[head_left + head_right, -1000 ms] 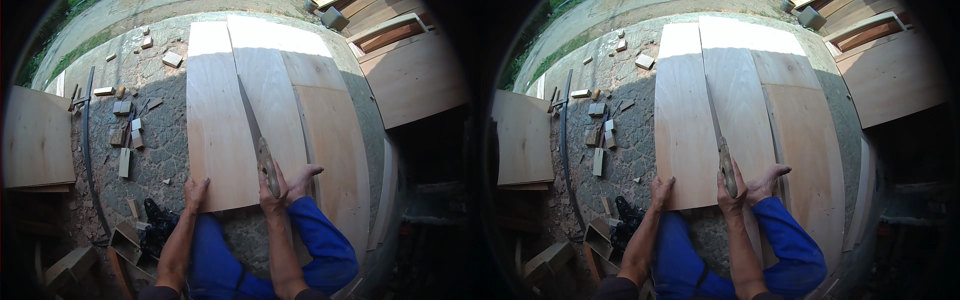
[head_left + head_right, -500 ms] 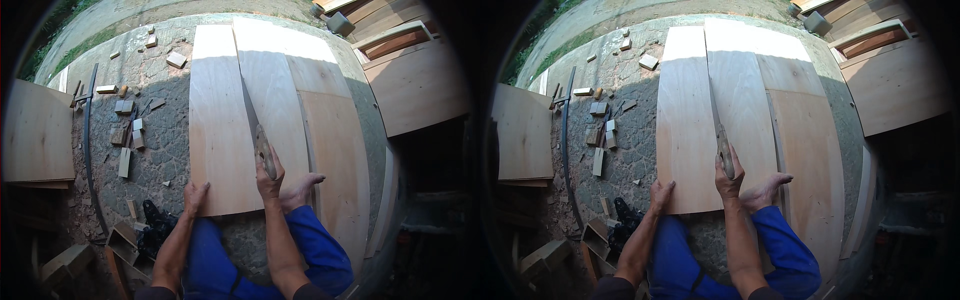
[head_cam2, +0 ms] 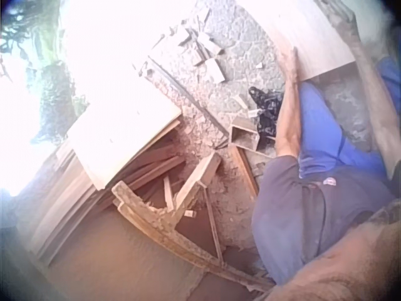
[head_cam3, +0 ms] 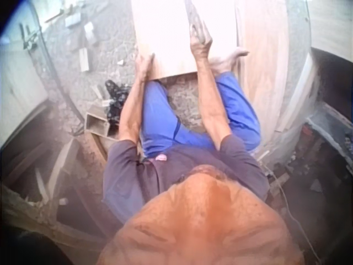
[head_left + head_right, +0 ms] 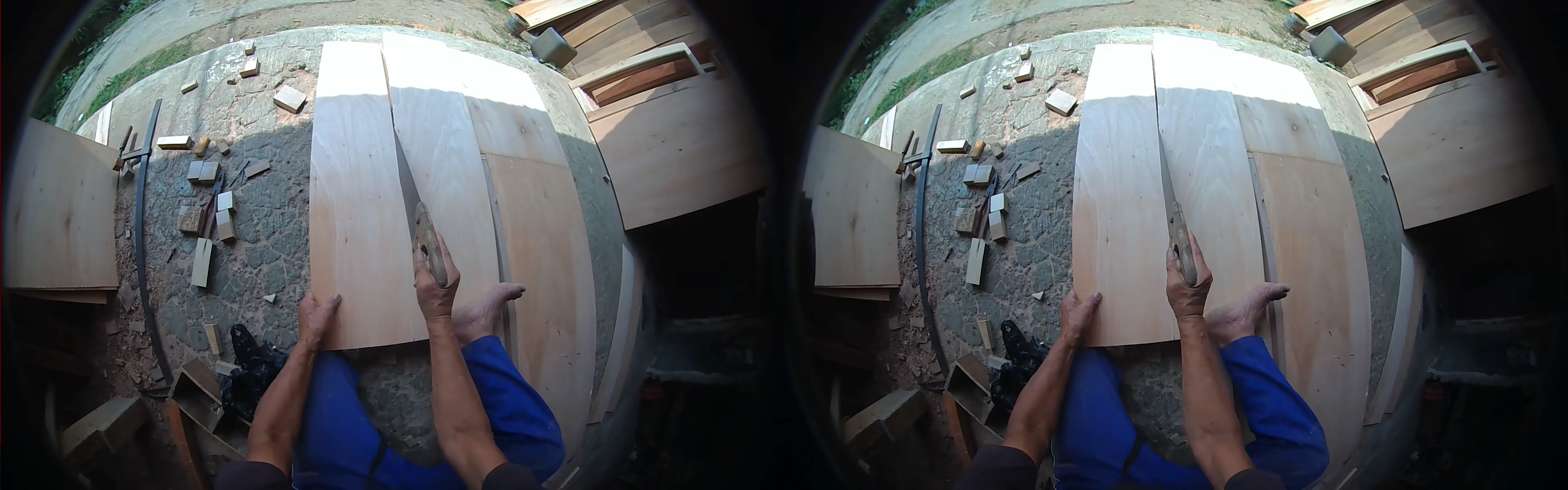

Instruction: The person marks a large sheet of plywood with a pencil and a small wooden frame, then uses a hand saw to cut the sheet along the marked line. The person sits on the floor throughout the process, handling the wood and tools directly.

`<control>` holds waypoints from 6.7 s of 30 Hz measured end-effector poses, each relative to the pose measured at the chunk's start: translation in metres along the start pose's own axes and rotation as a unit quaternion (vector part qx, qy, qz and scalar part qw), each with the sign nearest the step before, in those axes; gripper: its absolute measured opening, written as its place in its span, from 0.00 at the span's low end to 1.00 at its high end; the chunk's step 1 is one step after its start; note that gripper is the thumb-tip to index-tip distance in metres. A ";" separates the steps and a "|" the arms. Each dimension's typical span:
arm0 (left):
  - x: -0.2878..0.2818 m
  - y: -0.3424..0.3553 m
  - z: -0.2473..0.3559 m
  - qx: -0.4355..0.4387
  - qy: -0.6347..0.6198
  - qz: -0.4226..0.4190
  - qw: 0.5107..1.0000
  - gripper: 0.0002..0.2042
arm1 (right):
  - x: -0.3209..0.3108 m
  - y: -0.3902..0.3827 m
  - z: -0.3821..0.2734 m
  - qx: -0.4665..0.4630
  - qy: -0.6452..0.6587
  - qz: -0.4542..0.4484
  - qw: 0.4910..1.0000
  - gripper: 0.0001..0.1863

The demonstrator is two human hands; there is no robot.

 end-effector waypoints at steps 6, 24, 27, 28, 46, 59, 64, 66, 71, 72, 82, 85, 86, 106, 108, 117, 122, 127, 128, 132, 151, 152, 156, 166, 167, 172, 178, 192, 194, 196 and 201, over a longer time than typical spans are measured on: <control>-0.003 0.002 -0.009 0.012 0.025 0.004 1.000 0.17 | -0.026 -0.105 -0.033 0.017 -0.072 0.015 0.997 0.27; 0.003 -0.001 0.003 -0.006 0.008 0.003 1.000 0.16 | -0.023 -0.134 0.030 0.075 -0.012 -0.011 0.997 0.27; 0.001 0.000 0.003 -0.010 0.026 0.007 1.000 0.16 | -0.033 -0.145 -0.020 0.007 -0.076 0.023 0.997 0.28; 0.002 0.000 0.000 -0.025 0.019 0.001 0.999 0.16 | -0.034 -0.146 -0.037 -0.015 -0.064 0.021 0.998 0.29; -0.001 0.002 -0.003 -0.012 0.052 0.011 0.998 0.17 | -0.032 -0.137 0.000 0.074 -0.022 0.018 0.997 0.27; 0.003 0.001 0.002 0.007 0.011 -0.006 1.000 0.16 | -0.035 -0.157 -0.007 0.157 -0.031 0.006 0.987 0.27; -0.001 0.003 0.000 -0.033 0.045 0.007 0.998 0.16 | -0.033 -0.141 -0.013 0.091 -0.054 0.003 0.994 0.27; -0.001 0.006 0.001 -0.011 0.049 0.010 0.999 0.15 | -0.047 -0.191 -0.034 0.083 -0.081 -0.003 0.993 0.27; -0.002 0.005 -0.003 -0.004 0.056 0.011 0.998 0.15 | -0.045 -0.195 -0.016 0.037 -0.064 0.005 0.997 0.27; -0.002 0.005 -0.003 0.000 0.050 0.003 0.999 0.16 | -0.038 -0.174 0.001 0.093 -0.059 -0.005 0.994 0.26; -0.002 0.005 -0.006 -0.032 0.055 0.015 0.998 0.17 | -0.056 -0.224 -0.042 0.051 -0.068 -0.003 0.996 0.28; -0.002 0.005 -0.004 -0.022 0.055 0.009 0.998 0.17 | -0.045 -0.187 -0.019 0.048 -0.107 0.000 0.993 0.27; -0.002 0.006 -0.004 -0.024 0.066 0.014 0.997 0.17 | -0.038 -0.170 -0.009 0.063 -0.085 -0.019 0.994 0.27; -0.002 0.011 -0.005 -0.027 0.042 -0.009 0.999 0.17 | -0.059 -0.250 -0.060 0.030 -0.102 0.000 0.994 0.26; -0.003 0.010 -0.003 -0.001 0.060 0.004 0.998 0.17 | -0.057 -0.249 -0.054 -0.008 -0.080 0.011 0.997 0.27; -0.007 0.016 -0.001 -0.015 0.119 0.026 0.992 0.17 | -0.058 -0.253 -0.054 0.086 -0.101 -0.022 0.991 0.31; -0.007 0.014 -0.013 0.008 0.063 0.020 0.998 0.18 | -0.047 -0.237 -0.018 0.041 -0.113 -0.015 0.993 0.28; -0.010 0.020 -0.013 -0.024 0.062 0.023 0.998 0.17 | -0.044 -0.218 -0.007 0.110 -0.083 -0.043 0.990 0.26; -0.010 0.023 -0.008 -0.002 0.086 0.022 0.996 0.17 | -0.051 -0.231 -0.017 0.109 -0.084 -0.029 0.990 0.27; -0.008 0.016 -0.014 -0.011 0.062 0.020 0.998 0.17 | -0.066 -0.280 -0.051 0.117 -0.051 -0.020 0.992 0.28; -0.008 0.017 0.002 -0.032 0.097 0.034 0.994 0.18 | -0.043 -0.207 -0.037 0.092 -0.100 -0.012 0.991 0.26; -0.007 0.015 0.005 -0.029 0.104 0.031 0.994 0.18 | -0.046 -0.223 -0.029 0.139 -0.081 -0.033 0.986 0.26; -0.005 0.010 0.008 -0.025 0.088 0.020 0.996 0.16 | -0.066 -0.300 -0.036 0.127 -0.064 -0.018 0.990 0.28; -0.012 0.023 -0.003 -0.026 0.112 0.026 0.993 0.18 | -0.059 -0.272 -0.045 0.146 -0.062 -0.019 0.987 0.28; -0.011 0.023 -0.007 -0.019 0.099 0.020 0.995 0.19 | -0.063 -0.284 -0.054 0.117 -0.057 -0.016 0.991 0.28; -0.013 0.026 -0.013 -0.003 0.107 0.017 0.994 0.19 | -0.049 -0.263 -0.035 0.102 -0.115 -0.015 0.988 0.28; -0.014 0.030 -0.009 -0.019 0.127 0.024 0.991 0.19 | -0.053 -0.258 -0.059 0.141 -0.077 -0.019 0.987 0.29; 0.003 -0.076 -0.018 0.026 0.221 0.311 0.924 0.37 | -0.041 -0.270 0.022 0.151 -0.063 -0.013 0.986 0.30; 0.054 -0.104 -0.054 -0.011 -0.138 0.117 0.983 0.31 | -0.040 -0.271 0.020 0.191 -0.050 -0.026 0.980 0.30; 0.109 -0.117 -0.094 -0.279 -0.255 -0.053 0.924 0.27 | -0.041 -0.269 0.013 0.143 -0.061 -0.013 0.988 0.30; 0.135 -0.058 -0.101 -0.124 -0.404 -0.014 0.906 0.18 | -0.038 -0.279 0.021 0.206 -0.020 -0.043 0.977 0.30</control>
Point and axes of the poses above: each hand's wrist, its own y-axis towards the middle knuckle, its own x-axis out of the palm, z = x × y, the point moved 6 cm from there along y, towards the middle knuckle, and after that the axes turned 14 degrees about -z, right-handed, at the moved point
